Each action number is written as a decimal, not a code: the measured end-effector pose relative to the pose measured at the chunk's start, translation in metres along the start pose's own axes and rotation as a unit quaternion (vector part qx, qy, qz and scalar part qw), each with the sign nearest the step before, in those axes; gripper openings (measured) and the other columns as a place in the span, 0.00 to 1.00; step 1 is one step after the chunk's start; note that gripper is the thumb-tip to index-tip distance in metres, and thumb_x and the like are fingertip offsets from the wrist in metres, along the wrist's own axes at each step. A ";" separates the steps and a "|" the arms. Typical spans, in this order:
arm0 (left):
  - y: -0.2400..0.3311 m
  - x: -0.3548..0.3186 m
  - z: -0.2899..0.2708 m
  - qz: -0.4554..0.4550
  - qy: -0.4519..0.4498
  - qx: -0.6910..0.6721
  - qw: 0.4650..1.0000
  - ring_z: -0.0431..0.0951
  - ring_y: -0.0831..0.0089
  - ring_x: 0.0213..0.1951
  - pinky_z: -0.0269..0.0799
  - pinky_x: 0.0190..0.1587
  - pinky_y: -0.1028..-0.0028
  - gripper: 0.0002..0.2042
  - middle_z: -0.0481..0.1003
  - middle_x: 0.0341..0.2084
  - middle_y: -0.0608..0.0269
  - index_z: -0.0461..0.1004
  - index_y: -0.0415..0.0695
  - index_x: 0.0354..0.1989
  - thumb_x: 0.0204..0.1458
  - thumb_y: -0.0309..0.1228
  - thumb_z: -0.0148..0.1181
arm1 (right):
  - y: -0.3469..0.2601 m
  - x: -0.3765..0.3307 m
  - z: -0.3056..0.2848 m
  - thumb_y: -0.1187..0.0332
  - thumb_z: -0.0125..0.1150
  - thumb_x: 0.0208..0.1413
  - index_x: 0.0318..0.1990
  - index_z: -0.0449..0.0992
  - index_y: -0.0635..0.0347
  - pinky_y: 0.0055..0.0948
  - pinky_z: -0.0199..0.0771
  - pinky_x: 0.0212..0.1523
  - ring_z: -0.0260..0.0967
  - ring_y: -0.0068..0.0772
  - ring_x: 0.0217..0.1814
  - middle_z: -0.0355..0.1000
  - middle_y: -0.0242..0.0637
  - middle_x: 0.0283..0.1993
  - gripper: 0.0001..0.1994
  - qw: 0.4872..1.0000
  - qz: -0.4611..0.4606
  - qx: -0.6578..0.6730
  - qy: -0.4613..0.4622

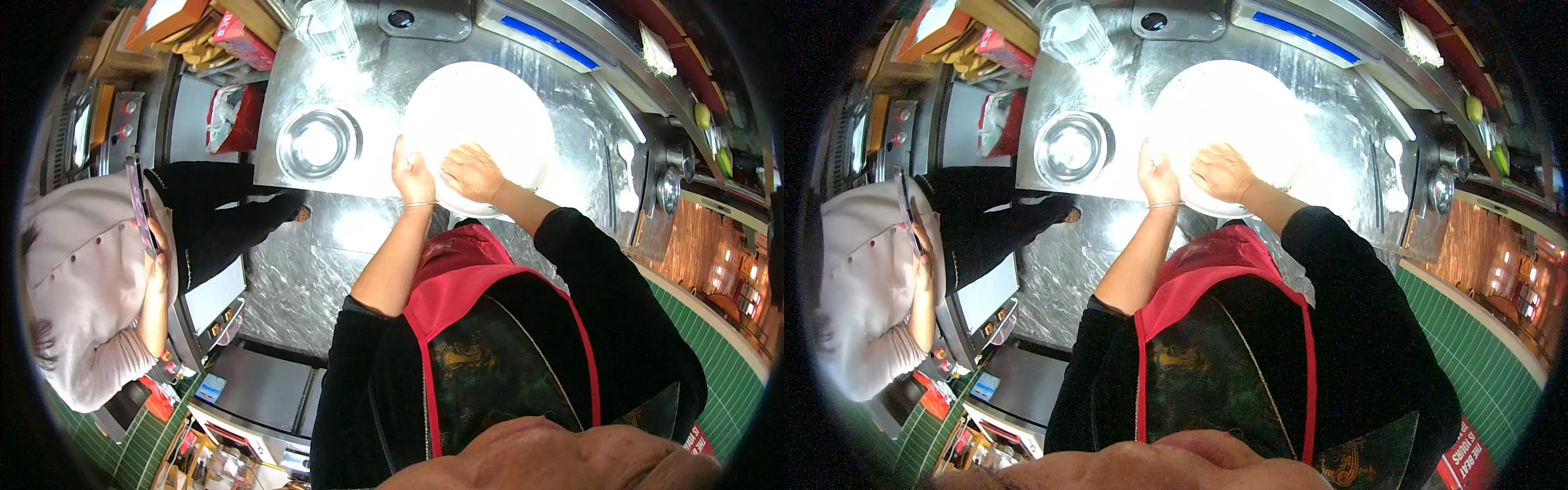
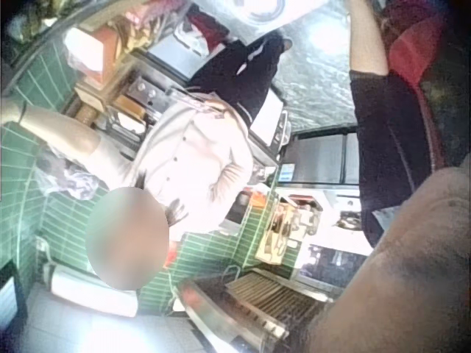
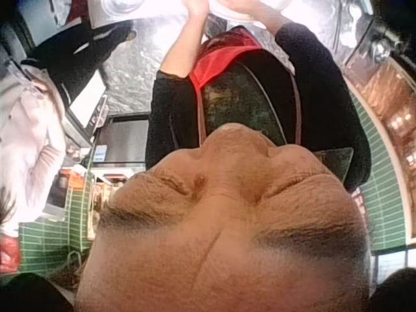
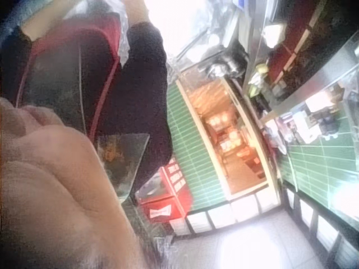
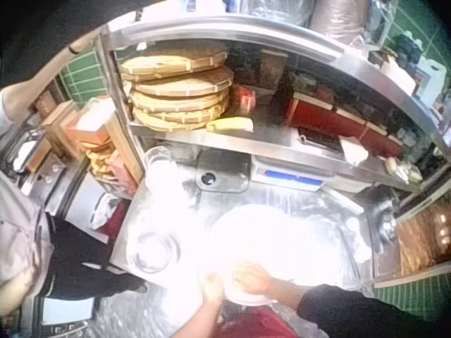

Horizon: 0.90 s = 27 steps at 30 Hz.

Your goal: The person pours water into a bowl of flour, then uses chopsticks to mix the ingredients. They continue by kneading the mixture with their hands to form a dough ball.

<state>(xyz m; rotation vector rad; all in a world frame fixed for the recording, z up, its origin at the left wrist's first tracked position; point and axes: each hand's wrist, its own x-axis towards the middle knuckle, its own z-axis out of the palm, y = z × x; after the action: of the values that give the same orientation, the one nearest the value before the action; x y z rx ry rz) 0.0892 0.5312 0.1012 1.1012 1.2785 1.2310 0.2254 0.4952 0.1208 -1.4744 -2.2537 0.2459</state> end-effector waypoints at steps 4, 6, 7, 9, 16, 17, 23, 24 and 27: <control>0.002 -0.003 -0.002 -0.019 0.011 0.060 0.998 0.72 0.59 0.54 0.65 0.58 0.66 0.21 0.72 0.52 0.44 0.65 0.29 0.57 0.53 0.17 0.46 | 0.015 0.015 0.004 0.63 0.58 0.49 0.25 0.75 0.51 0.40 0.64 0.37 0.69 0.40 0.33 0.72 0.35 0.29 0.06 0.996 0.037 -0.018 -0.079; 0.003 -0.004 -0.002 -0.017 0.008 0.066 0.998 0.72 0.58 0.54 0.65 0.58 0.66 0.21 0.71 0.52 0.43 0.65 0.29 0.58 0.54 0.18 0.47 | 0.019 0.026 0.010 0.63 0.58 0.49 0.24 0.75 0.51 0.39 0.64 0.36 0.69 0.39 0.31 0.71 0.34 0.26 0.06 0.994 0.059 -0.018 -0.087; 0.004 -0.004 -0.002 -0.022 0.006 0.068 0.997 0.72 0.58 0.54 0.65 0.58 0.66 0.21 0.71 0.52 0.43 0.65 0.29 0.58 0.55 0.18 0.47 | 0.020 0.030 0.013 0.62 0.58 0.48 0.23 0.75 0.50 0.39 0.64 0.35 0.69 0.39 0.30 0.71 0.34 0.25 0.07 0.994 0.068 -0.018 -0.087; 0.005 -0.005 -0.003 -0.028 -0.004 0.073 0.997 0.72 0.58 0.54 0.65 0.58 0.67 0.21 0.71 0.52 0.43 0.64 0.29 0.59 0.55 0.19 0.47 | 0.020 0.033 0.019 0.62 0.57 0.48 0.20 0.75 0.50 0.40 0.65 0.34 0.70 0.40 0.28 0.71 0.34 0.22 0.08 0.996 0.077 -0.016 -0.047; 0.008 0.003 -0.005 0.004 -0.015 0.042 0.999 0.73 0.59 0.51 0.66 0.56 0.68 0.21 0.73 0.48 0.46 0.66 0.31 0.57 0.53 0.16 0.46 | 0.021 0.036 0.019 0.61 0.59 0.49 0.22 0.78 0.54 0.35 0.69 0.33 0.72 0.40 0.27 0.74 0.36 0.23 0.10 0.977 0.196 0.070 0.052; 0.007 0.003 -0.005 0.014 -0.016 0.036 0.999 0.73 0.60 0.51 0.66 0.56 0.69 0.21 0.73 0.48 0.46 0.66 0.31 0.57 0.53 0.16 0.45 | 0.027 0.038 0.012 0.61 0.60 0.50 0.23 0.78 0.55 0.33 0.70 0.34 0.72 0.38 0.27 0.74 0.35 0.23 0.10 0.960 0.243 0.136 0.033; 0.005 0.002 -0.003 0.037 -0.006 0.032 0.999 0.74 0.62 0.49 0.66 0.56 0.70 0.19 0.74 0.47 0.49 0.68 0.32 0.55 0.53 0.15 0.45 | 0.089 0.022 -0.052 0.68 0.64 0.51 0.37 0.80 0.59 0.25 0.68 0.46 0.69 0.29 0.39 0.74 0.32 0.38 0.08 0.843 0.360 0.381 0.123; 0.006 0.001 -0.002 0.034 0.000 0.027 0.999 0.74 0.63 0.49 0.66 0.55 0.71 0.19 0.74 0.47 0.50 0.68 0.32 0.55 0.53 0.15 0.45 | 0.098 0.013 -0.058 0.67 0.63 0.51 0.39 0.79 0.59 0.27 0.68 0.49 0.69 0.31 0.43 0.74 0.34 0.42 0.09 0.878 0.353 0.302 0.118; 0.010 0.000 -0.001 0.015 -0.003 0.019 1.000 0.74 0.65 0.49 0.66 0.55 0.71 0.19 0.74 0.47 0.51 0.68 0.32 0.55 0.54 0.15 0.45 | 0.109 -0.020 -0.058 0.67 0.60 0.52 0.46 0.77 0.61 0.33 0.65 0.58 0.67 0.39 0.55 0.71 0.41 0.54 0.14 0.955 0.280 0.070 0.070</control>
<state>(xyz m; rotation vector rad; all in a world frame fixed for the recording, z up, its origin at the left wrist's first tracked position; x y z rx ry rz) 0.0874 0.5321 0.1114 1.1541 1.2888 1.2304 0.3486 0.5179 0.1263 -1.9531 -1.6272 0.4447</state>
